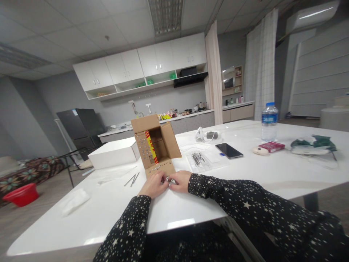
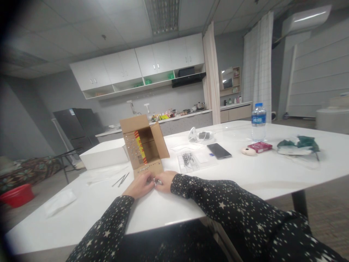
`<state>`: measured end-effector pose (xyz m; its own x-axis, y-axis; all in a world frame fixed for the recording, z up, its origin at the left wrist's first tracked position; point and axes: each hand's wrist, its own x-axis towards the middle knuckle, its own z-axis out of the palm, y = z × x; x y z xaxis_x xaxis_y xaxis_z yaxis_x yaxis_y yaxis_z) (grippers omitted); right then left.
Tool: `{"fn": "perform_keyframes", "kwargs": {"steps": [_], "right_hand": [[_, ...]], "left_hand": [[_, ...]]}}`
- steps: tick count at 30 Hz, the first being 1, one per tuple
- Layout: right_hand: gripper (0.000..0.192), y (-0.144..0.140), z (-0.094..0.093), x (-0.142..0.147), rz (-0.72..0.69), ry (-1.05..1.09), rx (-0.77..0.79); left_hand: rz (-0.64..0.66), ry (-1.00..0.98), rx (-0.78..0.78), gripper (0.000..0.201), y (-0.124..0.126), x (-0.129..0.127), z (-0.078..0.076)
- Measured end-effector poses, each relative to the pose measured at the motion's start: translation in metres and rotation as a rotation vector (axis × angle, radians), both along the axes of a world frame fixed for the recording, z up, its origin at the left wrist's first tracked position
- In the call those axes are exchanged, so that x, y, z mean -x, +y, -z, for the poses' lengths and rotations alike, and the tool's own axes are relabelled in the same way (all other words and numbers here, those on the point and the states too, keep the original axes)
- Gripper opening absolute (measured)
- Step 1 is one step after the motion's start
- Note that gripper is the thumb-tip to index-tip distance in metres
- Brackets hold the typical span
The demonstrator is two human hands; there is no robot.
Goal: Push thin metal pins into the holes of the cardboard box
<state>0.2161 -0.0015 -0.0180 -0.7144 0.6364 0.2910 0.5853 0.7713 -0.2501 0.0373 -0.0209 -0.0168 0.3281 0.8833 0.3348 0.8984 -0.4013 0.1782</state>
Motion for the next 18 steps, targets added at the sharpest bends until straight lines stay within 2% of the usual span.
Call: {"fn": "perform_keyframes", "kwargs": {"steps": [18], "right_hand": [[0.032, -0.0007, 0.0012, -0.0012, -0.018, 0.013, -0.010]], "left_hand": [[-0.047, -0.052, 0.074, 0.012, 0.0025, 0.0014, 0.0027]]}}
